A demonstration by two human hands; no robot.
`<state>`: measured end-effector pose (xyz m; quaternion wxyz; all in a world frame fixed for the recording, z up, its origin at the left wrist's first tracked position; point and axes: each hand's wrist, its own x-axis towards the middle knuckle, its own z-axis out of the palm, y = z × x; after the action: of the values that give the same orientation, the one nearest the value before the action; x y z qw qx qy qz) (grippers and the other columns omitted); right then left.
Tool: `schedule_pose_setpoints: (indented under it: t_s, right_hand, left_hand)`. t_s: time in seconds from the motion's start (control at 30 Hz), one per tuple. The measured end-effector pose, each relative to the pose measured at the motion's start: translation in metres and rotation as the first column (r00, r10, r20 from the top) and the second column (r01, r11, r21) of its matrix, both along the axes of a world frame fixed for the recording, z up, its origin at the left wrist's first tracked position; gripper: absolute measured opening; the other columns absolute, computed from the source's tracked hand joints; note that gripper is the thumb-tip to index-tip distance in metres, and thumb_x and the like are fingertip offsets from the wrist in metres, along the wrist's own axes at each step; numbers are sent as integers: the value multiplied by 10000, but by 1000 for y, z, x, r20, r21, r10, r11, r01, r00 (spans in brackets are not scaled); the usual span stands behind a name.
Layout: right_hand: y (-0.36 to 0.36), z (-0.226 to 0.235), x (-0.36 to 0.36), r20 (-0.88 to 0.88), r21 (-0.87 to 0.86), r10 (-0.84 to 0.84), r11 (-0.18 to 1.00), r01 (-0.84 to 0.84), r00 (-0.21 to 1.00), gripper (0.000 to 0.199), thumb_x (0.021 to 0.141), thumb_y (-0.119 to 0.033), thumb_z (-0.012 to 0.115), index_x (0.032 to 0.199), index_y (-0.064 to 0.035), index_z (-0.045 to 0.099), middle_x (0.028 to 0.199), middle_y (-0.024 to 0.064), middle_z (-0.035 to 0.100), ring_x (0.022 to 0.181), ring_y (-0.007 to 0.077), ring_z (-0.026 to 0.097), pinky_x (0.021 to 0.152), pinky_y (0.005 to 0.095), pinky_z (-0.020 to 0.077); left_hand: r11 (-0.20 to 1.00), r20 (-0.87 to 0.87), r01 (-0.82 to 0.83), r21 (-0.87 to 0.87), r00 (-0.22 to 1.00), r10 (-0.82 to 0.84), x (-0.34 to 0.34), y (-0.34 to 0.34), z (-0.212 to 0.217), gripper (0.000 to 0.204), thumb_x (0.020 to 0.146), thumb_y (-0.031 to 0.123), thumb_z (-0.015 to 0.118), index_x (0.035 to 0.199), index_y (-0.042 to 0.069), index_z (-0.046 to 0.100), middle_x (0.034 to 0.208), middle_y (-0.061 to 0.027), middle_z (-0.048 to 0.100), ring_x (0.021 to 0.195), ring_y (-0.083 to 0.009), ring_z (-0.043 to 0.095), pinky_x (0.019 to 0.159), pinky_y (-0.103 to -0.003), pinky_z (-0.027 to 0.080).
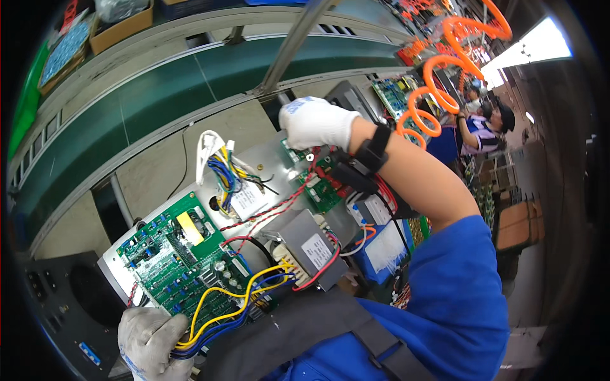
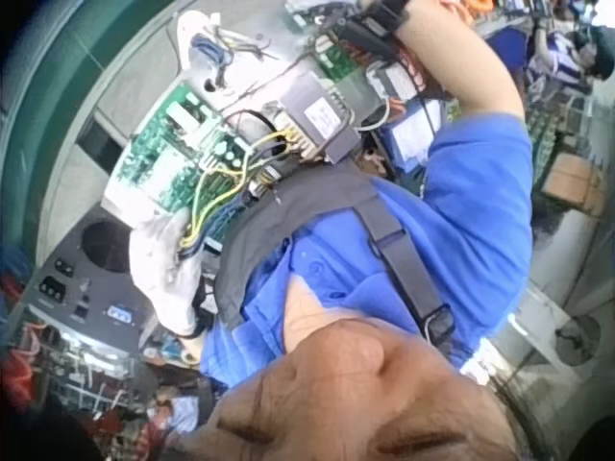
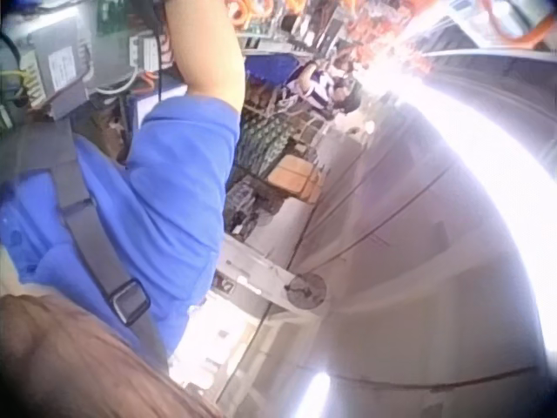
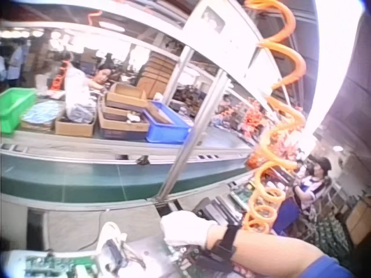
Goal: The recorder is assembling an electronic device on a production line, connecting wires and components to circuit boards inside a chassis.
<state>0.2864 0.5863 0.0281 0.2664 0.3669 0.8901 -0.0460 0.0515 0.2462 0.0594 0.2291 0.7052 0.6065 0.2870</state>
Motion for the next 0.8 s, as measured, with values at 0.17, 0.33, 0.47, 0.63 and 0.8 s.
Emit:
schedule_pose_setpoints:
  t_s: [0.17,0.33,0.47,0.63,0.8]
  right_hand:
    - [-10,8,-3,19,68,42,997,-44,999,253,687,-168,655,863,2,718,863,215,694,864,368,684,751,434,541]
    - [-37,56,49,-531,-146,-83,989,5,843,296,819,-265,674,932,9,694,829,146,690,774,299,669,756,375,529]
    - [-130,125,130,-736,-399,-206,902,-167,644,239,848,-190,632,957,19,668,811,117,667,780,193,645,724,328,510]
    - [-227,0,221,-649,-218,-218,971,96,728,247,810,-139,671,1025,-18,650,1042,110,642,916,261,643,770,401,505]
    - [-237,-73,226,-217,290,23,956,42,976,136,770,-225,674,879,-149,644,912,64,596,885,231,592,745,371,433]
  left_hand:
    - [997,-58,40,70,998,-36,14,-14,11,381,627,27,730,1004,38,681,900,-125,654,849,-324,618,807,-410,493]
    - [942,-117,-68,-330,993,31,18,-54,-11,216,824,134,683,1013,29,676,937,-160,640,877,-329,596,791,-419,469]
    - [925,-115,-48,-377,993,5,26,-84,-60,224,904,180,627,1030,0,670,884,-199,648,836,-354,607,757,-414,472]
    - [830,-132,-196,-522,980,148,38,-80,-62,250,877,101,632,1098,-15,637,963,-211,640,887,-358,601,772,-427,468]
    - [852,-147,-233,-469,972,185,49,-64,-55,182,837,149,623,824,-30,648,651,-174,564,597,-302,566,596,-385,437]
